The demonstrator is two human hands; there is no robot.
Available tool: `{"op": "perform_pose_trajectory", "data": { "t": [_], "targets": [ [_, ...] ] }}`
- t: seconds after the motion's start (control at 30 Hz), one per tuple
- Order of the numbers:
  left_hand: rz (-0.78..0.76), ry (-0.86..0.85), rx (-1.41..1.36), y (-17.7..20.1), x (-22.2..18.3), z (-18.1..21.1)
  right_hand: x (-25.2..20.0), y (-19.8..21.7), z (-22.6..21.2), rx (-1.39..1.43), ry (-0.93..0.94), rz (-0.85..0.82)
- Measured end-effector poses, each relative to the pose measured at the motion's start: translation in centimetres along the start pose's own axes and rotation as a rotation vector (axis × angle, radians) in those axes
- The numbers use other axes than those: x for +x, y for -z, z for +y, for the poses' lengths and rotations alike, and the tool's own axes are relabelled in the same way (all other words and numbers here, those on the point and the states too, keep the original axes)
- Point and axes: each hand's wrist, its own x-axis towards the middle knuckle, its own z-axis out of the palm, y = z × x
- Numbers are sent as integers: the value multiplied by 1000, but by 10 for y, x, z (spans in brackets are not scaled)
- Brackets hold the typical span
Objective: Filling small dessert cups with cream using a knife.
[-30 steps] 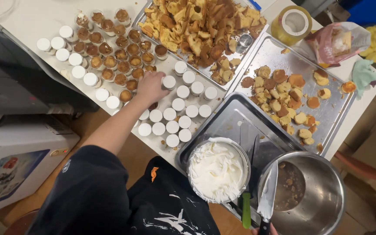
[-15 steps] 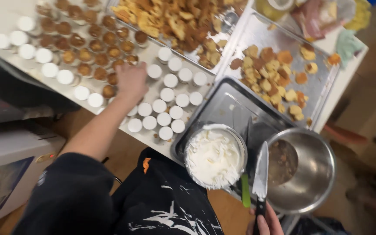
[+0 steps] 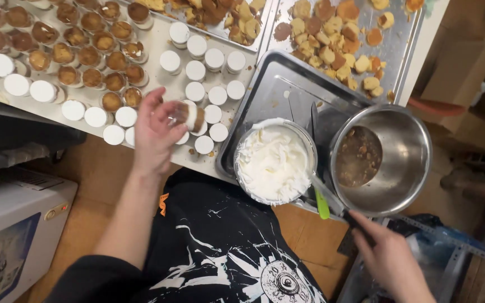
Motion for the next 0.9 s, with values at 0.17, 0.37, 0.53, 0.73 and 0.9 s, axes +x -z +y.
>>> {"op": "perform_pose_trajectory", "data": {
  "t": [0.17, 0.37, 0.53, 0.73, 0.9],
  "targets": [
    [32, 106, -245, -28, -31, -15, 17, 12, -32, -99, -63, -76],
    [-59, 175, -172, -55, -50, -10, 4, -10, -34, 15, -18, -141],
    [-130, 202, -112, -66, -55, -20, -7, -33, -43, 82, -137, -223],
    [-195, 297, -126, -75, -55, -32, -16, -74, -33, 344, -168, -176],
    [-224, 243, 19, -75, -57, -38, -21, -114, -13, 1027, -339, -344]
  ]
}}
